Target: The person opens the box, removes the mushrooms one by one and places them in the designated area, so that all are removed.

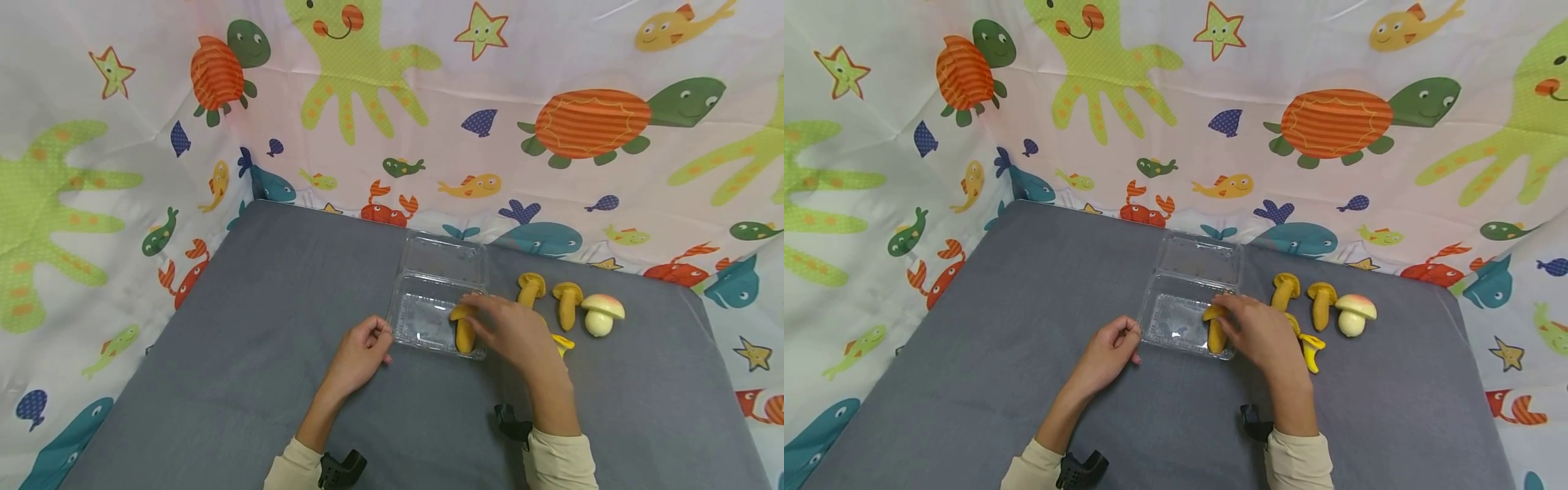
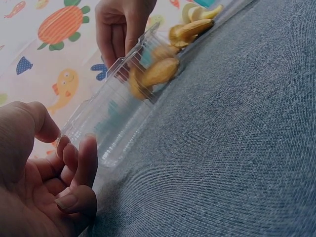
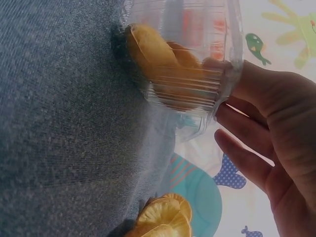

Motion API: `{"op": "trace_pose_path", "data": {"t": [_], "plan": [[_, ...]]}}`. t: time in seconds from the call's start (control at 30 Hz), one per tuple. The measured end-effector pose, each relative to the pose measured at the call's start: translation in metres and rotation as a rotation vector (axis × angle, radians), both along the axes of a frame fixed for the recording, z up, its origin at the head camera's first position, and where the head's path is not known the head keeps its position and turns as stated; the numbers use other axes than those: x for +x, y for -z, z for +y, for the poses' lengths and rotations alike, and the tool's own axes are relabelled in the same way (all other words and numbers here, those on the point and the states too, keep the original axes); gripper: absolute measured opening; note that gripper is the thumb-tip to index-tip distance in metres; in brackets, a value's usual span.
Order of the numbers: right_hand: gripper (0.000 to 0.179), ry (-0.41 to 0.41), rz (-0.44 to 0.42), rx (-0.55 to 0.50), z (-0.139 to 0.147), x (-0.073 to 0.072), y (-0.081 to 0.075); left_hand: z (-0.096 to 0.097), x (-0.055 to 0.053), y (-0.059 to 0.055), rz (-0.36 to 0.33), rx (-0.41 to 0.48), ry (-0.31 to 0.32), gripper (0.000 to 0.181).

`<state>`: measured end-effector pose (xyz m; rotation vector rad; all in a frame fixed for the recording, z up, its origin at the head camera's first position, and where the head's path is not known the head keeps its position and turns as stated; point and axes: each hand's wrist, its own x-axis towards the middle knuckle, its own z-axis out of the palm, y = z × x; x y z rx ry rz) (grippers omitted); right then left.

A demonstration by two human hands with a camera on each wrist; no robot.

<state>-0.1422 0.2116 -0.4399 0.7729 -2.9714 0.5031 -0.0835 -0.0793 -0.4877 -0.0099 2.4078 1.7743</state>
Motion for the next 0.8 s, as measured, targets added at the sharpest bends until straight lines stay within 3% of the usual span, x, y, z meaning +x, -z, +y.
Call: {"op": "trace_pose_path", "data": {"t": [0.8], "plan": [[0.037,-0.035,-0.054,0.007,-0.0073,-0.0073,0.0035,-0.0008,-0.0005,-0.0001,-0.006,0.002,0.003,0.013]]}}
